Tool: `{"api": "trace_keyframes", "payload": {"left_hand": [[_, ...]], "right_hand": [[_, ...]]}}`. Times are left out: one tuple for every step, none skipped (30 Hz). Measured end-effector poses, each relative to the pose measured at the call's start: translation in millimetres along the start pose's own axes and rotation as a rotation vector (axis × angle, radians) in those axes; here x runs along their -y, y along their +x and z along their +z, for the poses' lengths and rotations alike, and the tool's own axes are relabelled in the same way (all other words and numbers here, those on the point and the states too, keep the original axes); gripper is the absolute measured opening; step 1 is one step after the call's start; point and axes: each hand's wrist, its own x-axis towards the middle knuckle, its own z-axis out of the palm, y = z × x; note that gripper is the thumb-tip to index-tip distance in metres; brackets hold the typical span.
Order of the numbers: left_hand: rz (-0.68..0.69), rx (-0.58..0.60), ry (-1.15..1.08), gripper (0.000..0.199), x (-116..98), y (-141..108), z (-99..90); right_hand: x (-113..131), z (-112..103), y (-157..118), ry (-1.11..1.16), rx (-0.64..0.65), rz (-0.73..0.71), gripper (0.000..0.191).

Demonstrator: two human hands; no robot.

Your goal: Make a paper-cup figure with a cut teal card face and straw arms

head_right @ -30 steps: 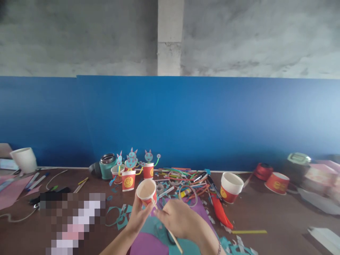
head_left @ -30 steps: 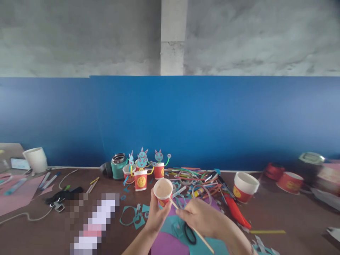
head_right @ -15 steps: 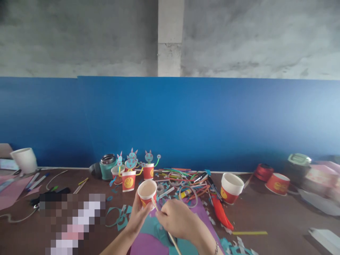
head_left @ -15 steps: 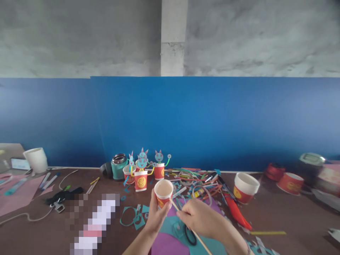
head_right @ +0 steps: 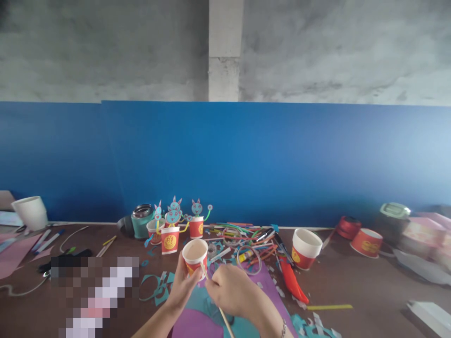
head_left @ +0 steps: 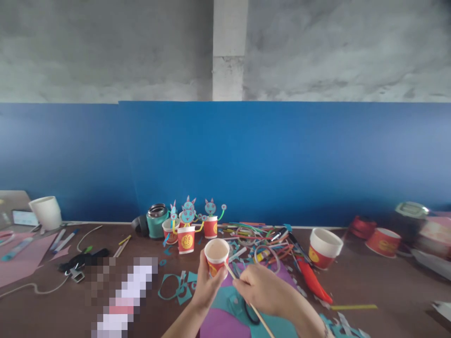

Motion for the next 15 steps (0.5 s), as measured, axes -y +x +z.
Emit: {"api": "trace_keyframes", "payload": {"left_hand": [[0.007, -0.001, 0.002, 0.045, 1, 0, -0.2], [0.015, -0.003, 0.006, 0.046, 2, 0, -0.5], [0.022, -0.006, 0.009, 0.047, 2, 0, -0.9], [0.025, -0.005, 0.012, 0.048, 2, 0, -1.2], [0.025, 0.003, 0.014, 0.047, 2, 0, -1.6], [0.024, 0.013, 0.015, 0.047, 1, 0, -2.1], [0.022, 0.026, 0.017, 0.046, 0, 0, -2.5], [0.022, 0.038, 0.019, 0.046, -2, 0, -3.0], [0.023, 0.046, 0.022, 0.046, -3, 0, -3.3], [0.023, 0.047, 0.024, 0.047, -5, 0, -3.5], [0.022, 0.045, 0.024, 0.048, -6, 0, -3.6], [0.018, 0.046, 0.024, 0.05, -8, 0, -3.5], [0.016, 0.043, 0.024, 0.051, -9, 0, -3.2], [0.016, 0.037, 0.024, 0.052, -10, 0, -2.9], [0.017, 0.029, 0.024, 0.053, -11, 0, -2.4]], "right_hand": [[0, 0, 0, -0.002, 0.004, 0.002, 0.042], [0, 0, 0, -0.007, 0.007, 0.004, 0.042], [0, 0, -1, -0.012, 0.011, 0.004, 0.042], [0, 0, -1, -0.014, 0.011, 0.003, 0.042], [0, 1, -1, -0.015, 0.011, 0.001, 0.042], [-1, 1, 0, -0.014, 0.01, 0.0, 0.042], [-1, 1, 0, -0.01, 0.011, 0.001, 0.042], [-2, 2, 1, -0.005, 0.012, 0.002, 0.042], [-3, 2, 2, 0.002, 0.013, 0.002, 0.042], [-3, 3, 2, 0.008, 0.015, 0.002, 0.041], [-4, 3, 3, 0.013, 0.018, 0.002, 0.041], [-5, 4, 4, 0.018, 0.017, 0.003, 0.04], [-5, 4, 5, 0.024, 0.019, 0.005, 0.04], [-6, 5, 6, 0.033, 0.021, 0.01, 0.04], [-7, 6, 7, 0.044, 0.025, 0.015, 0.04]]}}
